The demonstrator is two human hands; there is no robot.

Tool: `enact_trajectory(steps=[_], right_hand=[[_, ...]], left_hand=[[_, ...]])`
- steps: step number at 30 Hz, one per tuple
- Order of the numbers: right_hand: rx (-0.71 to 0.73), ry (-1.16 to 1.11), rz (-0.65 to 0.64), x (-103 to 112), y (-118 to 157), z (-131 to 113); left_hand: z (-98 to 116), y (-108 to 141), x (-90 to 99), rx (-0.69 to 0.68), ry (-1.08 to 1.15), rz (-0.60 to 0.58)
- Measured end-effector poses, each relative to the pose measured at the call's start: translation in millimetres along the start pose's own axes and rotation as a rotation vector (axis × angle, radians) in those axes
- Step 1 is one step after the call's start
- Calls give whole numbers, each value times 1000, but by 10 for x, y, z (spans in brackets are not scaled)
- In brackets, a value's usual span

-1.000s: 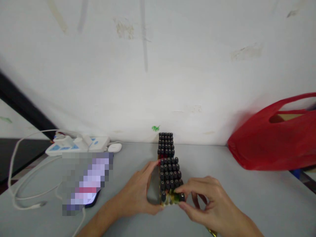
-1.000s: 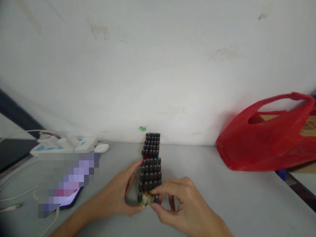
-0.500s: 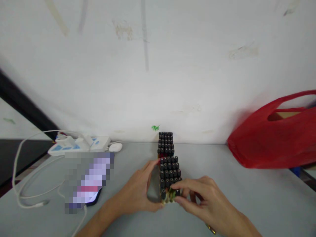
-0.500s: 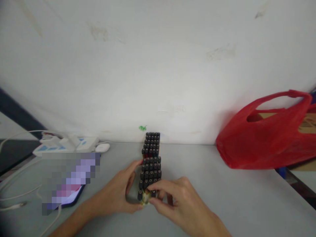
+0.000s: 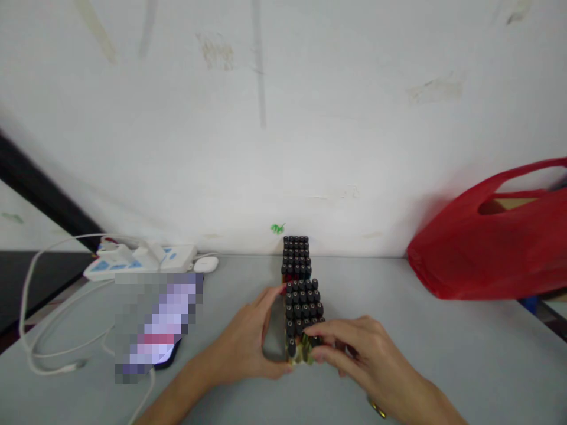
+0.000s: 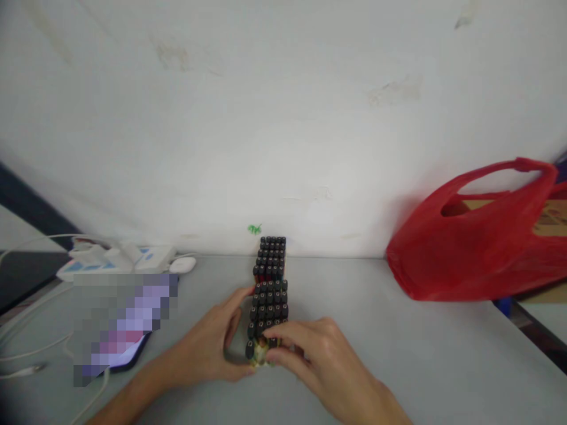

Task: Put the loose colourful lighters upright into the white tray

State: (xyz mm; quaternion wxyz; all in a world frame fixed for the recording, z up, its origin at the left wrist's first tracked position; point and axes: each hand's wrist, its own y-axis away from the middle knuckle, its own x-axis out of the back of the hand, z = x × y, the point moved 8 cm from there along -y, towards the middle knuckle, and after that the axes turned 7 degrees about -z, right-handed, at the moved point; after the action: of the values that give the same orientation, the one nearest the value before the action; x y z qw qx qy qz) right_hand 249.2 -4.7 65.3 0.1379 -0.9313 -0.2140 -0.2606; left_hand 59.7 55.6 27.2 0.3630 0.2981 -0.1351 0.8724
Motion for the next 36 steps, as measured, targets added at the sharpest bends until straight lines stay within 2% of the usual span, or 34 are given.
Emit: enact_trajectory(steps=[7, 14, 18, 21, 24, 25, 29, 32, 36], right_hand=[[26, 39, 12, -10, 16, 9], [37, 23, -39, -38, 24, -17], [3, -31, -38, -17, 17, -37], [-64, -80, 46, 150, 8, 18], [-189, -92, 197, 495, 64, 228], [-244, -94, 167, 570, 89, 329], [-448, -88, -121, 714, 307, 716], [-522, -108, -197, 759, 497, 851], [-603, 20, -189, 700, 583, 923]], left_hand=[[-2, -7, -9, -28, 43, -20], [-14, -14, -12, -8, 40, -27], [-5, -7, -6, -23, 54, -24], [6, -1, 8, -24, 29, -2], [6, -1, 20, -8, 1, 14], [6, -2, 22, -5, -3, 15], [17, -4, 33, -20, 6, 18], [18, -2, 39, -32, 14, 23], [14, 1, 36, -38, 12, 29]])
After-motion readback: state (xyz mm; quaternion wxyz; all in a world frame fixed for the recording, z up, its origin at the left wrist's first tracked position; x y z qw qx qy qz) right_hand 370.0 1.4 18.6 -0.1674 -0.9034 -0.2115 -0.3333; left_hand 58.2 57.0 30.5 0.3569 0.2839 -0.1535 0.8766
